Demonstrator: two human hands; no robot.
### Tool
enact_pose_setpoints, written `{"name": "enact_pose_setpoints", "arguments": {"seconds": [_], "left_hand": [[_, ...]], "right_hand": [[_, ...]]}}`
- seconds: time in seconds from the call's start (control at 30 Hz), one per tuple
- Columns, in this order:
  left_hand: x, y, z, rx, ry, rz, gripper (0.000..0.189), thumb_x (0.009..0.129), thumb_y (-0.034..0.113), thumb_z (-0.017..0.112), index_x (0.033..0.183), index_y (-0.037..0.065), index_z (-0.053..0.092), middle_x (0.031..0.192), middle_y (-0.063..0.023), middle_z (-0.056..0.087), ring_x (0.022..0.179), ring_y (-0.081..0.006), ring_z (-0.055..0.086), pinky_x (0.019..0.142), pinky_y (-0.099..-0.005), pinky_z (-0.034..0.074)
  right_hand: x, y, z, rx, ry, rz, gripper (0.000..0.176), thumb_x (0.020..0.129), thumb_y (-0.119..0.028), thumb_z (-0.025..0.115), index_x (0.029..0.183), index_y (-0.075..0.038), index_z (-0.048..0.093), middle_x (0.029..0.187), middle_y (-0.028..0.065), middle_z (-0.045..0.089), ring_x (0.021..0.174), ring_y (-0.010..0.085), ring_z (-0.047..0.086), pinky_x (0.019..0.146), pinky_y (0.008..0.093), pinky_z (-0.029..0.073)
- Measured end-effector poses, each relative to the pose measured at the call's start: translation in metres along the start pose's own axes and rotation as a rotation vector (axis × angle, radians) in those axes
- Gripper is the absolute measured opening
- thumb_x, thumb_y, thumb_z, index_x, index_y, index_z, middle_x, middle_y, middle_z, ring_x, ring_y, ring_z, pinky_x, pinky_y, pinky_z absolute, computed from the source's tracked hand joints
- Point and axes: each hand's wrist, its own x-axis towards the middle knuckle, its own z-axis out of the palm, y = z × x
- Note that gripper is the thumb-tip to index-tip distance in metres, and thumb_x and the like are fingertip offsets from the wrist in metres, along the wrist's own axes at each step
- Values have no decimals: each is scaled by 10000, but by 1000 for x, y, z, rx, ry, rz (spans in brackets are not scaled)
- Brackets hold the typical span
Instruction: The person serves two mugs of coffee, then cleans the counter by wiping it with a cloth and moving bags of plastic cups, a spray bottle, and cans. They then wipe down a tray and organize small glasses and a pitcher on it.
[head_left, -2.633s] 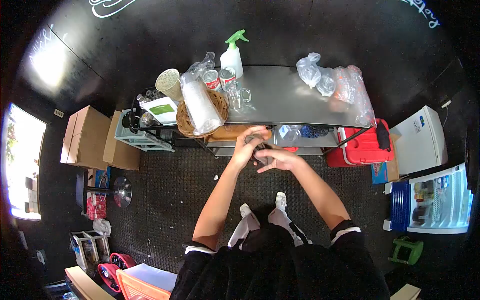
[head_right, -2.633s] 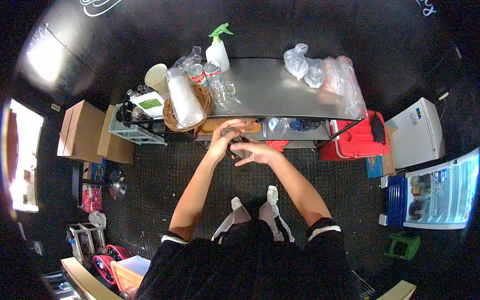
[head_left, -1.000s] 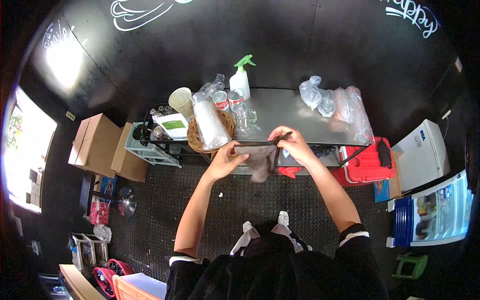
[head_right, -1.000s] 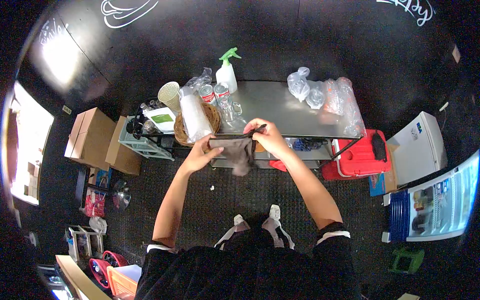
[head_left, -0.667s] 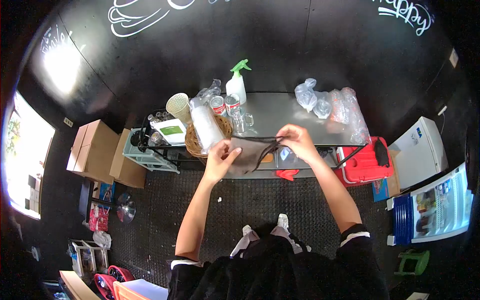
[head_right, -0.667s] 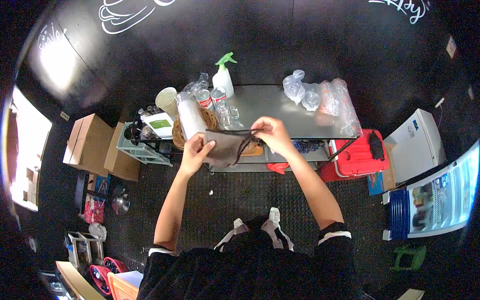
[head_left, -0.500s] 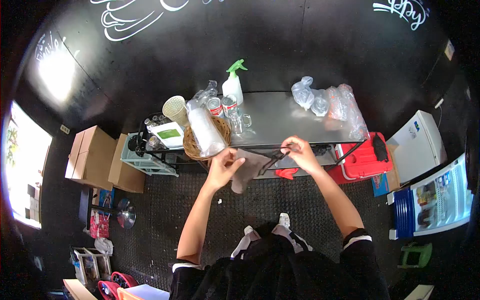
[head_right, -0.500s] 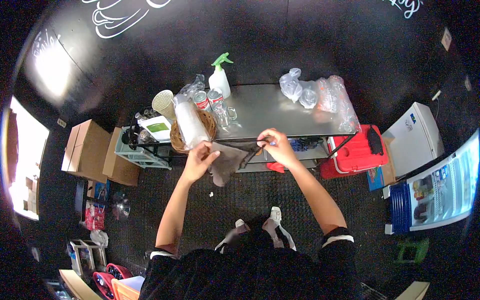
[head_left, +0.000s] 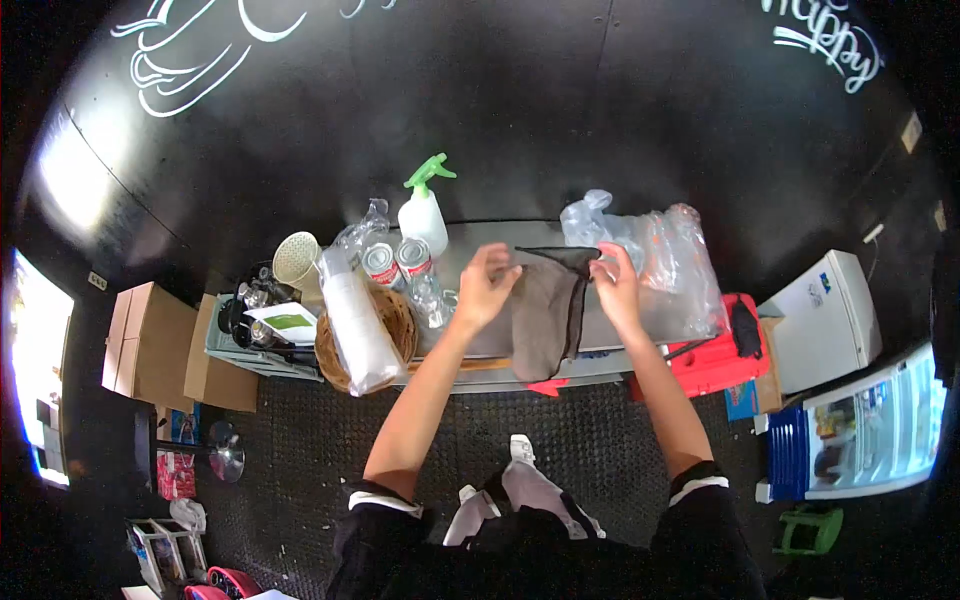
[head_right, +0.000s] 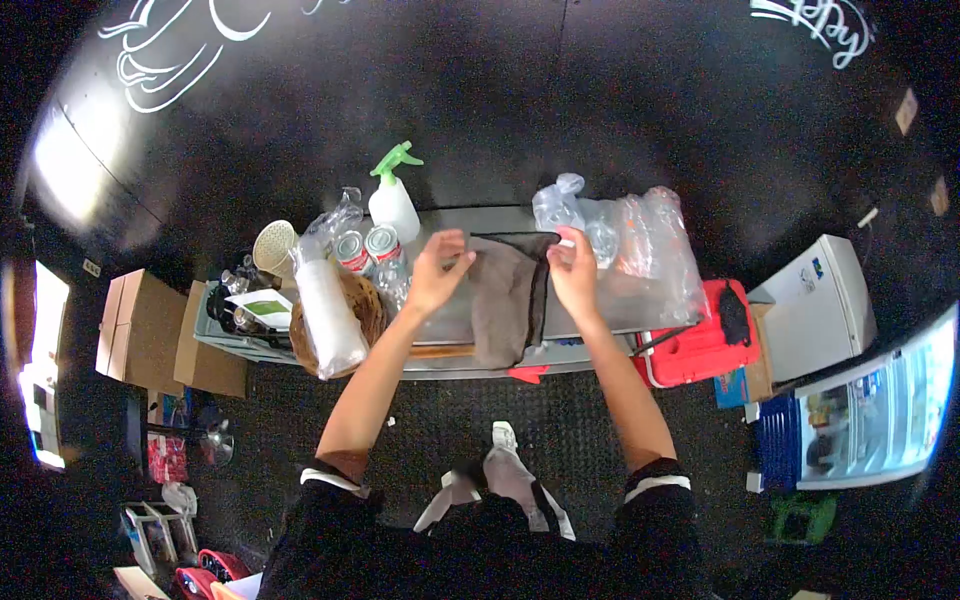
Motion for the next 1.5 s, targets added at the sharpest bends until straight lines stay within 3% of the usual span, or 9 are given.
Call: {"name": "enact_pose_setpoints", "arguments": {"seconds": [0.13, 0.33, 0.53, 0.6, 0.77, 0.83, 1.0, 1.27, 1.5], "left_hand": [[14, -24, -19, 386, 135, 188, 444, 778, 54, 642, 1187, -6, 478, 1123, -201, 530, 1083, -350, 510, 947, -430, 390], [-31, -69, -67, 573, 310, 41, 555, 780, 18, 608, 1288, -11, 385, 1285, -222, 384, 1199, -369, 391, 1013, -441, 330], [-49, -109, -77, 503, 249, -175, 855, 675, 60, 712, 1377, -31, 233, 1323, -246, 355, 1238, -387, 369, 1049, -427, 303], [-49, -112, -74, 447, 233, -295, 902, 649, 46, 730, 1386, -33, 216, 1325, -248, 360, 1248, -372, 370, 1051, -417, 302], [-51, -137, -68, 366, 308, -288, 833, 634, 50, 786, 1310, -30, 306, 1195, -217, 506, 1095, -299, 534, 942, -375, 429], [-47, -139, -66, 309, 342, -314, 797, 640, 53, 784, 1293, -36, 335, 1154, -210, 537, 1060, -291, 557, 917, -369, 446], [-43, -142, -67, 286, 401, -330, 674, 652, 64, 786, 1218, -53, 440, 1033, -189, 614, 953, -262, 616, 845, -351, 488], [-34, -104, -65, 244, 494, -214, 642, 630, 77, 817, 1170, -53, 494, 1016, -167, 629, 906, -196, 617, 812, -323, 504], [-38, -48, -79, 185, 484, -286, 624, 597, 74, 853, 1104, -54, 513, 1029, -125, 611, 904, -172, 611, 773, -302, 531]], "right_hand": [[-6, 88, 50, -370, -250, -55, 553, 895, -270, 544, 1360, -45, 346, 1427, 211, 300, 1320, 396, 281, 1074, 473, 263], [-18, 168, 113, -1022, -661, 38, 722, 928, -545, 300, 1466, -86, 154, 1533, 143, 65, 1405, 350, 63, 1064, 642, 14], [28, 181, 199, -1020, -577, 6, 659, 929, -510, 324, 1456, -130, 220, 1528, 127, 123, 1404, 346, 86, 1064, 642, 36], [20, 168, 219, -901, -838, -360, 615, 914, -486, 389, 1428, -159, 303, 1511, 106, 200, 1399, 324, 138, 1074, 625, 59], [-5, 156, 171, -562, -1056, -577, 567, 898, -458, 450, 1380, -165, 392, 1495, 80, 253, 1393, 283, 184, 1089, 591, 97], [8, 165, 134, -527, -1120, -518, 555, 904, -449, 447, 1383, -174, 386, 1490, 75, 264, 1388, 295, 197, 1089, 588, 106], [51, 203, 148, -923, -599, -274, 563, 894, -429, 474, 1389, -178, 375, 1489, 93, 264, 1381, 313, 216, 1071, 617, 132], [-34, 135, 186, -612, -1133, -582, 537, 898, -453, 459, 1367, -195, 423, 1490, 77, 267, 1381, 295, 212, 1096, 598, 75], [-31, 144, 138, -652, -904, -400, 550, 880, -428, 495, 1358, -162, 432, 1475, 96, 284, 1374, 299, 229, 1085, 602, 117]]}}
